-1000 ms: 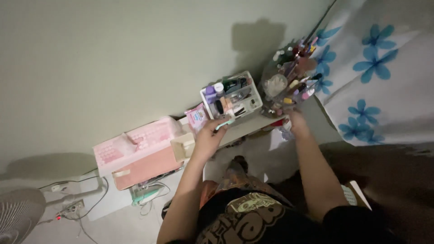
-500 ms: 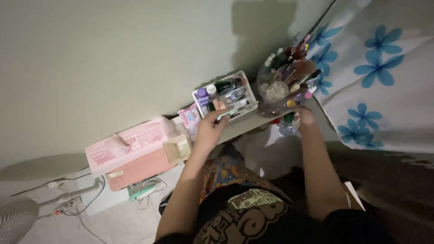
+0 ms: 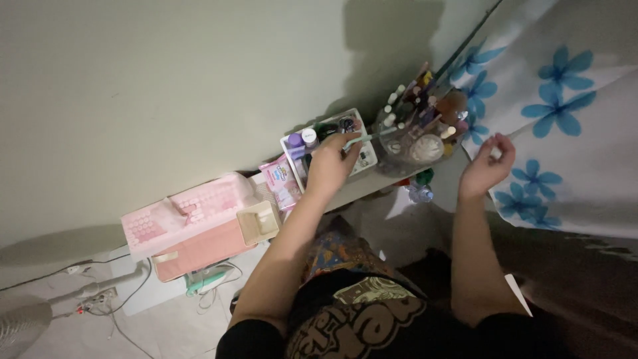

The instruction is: The person is tidying up and organizing various personal items, moving them between a shelf and a storage bin.

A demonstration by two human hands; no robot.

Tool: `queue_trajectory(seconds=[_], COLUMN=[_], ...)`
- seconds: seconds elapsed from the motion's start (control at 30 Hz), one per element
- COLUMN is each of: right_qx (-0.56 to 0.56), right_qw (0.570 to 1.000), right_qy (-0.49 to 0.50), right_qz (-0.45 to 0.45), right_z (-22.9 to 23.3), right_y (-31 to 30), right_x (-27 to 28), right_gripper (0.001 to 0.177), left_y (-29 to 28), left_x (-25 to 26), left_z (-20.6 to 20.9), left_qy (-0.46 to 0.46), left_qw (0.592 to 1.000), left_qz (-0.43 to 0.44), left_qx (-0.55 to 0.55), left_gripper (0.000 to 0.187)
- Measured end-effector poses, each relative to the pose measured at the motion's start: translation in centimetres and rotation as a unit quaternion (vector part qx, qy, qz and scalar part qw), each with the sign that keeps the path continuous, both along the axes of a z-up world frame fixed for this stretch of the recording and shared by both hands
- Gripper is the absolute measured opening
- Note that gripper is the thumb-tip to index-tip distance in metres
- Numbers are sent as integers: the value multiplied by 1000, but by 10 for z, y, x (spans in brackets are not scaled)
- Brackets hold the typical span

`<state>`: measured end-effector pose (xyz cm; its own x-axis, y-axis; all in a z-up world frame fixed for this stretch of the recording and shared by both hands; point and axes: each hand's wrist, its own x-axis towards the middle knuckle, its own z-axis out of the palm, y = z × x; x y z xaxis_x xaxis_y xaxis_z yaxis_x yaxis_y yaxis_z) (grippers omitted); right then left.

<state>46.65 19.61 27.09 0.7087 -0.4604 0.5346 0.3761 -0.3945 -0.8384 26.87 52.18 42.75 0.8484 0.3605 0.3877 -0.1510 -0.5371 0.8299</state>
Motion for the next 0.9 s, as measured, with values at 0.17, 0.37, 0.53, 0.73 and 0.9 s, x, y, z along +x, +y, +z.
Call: queue_trajectory(seconds=[0.17,0.37,0.53,0.73,0.9], right_qx=[-264,-563,-620,-641,-580], right_qw=[950,810,767,751,793], right_qy=[-57,-38,-84,-72,-52], right_qz=[154,160,141,140,182], right_z=[125,141,131,135,172], right_y=[53,80,78,76,77], right_x=[-37,-7,8,13,-12], right_gripper=[15,28,27,11,20], left_y=[-3,0,2,4,-3], left_x=[6,5,-5,-8,-6], left_z=[-4,-9,-7,-13,-12], left_qy=[19,21,55,62,70], left_qw=[1000,1000,998,998,997], left_qz=[-6,-9,-13,-15,-14], left_qx=[0,20,-41,-20,-26], left_gripper=[22,22,24,26,25])
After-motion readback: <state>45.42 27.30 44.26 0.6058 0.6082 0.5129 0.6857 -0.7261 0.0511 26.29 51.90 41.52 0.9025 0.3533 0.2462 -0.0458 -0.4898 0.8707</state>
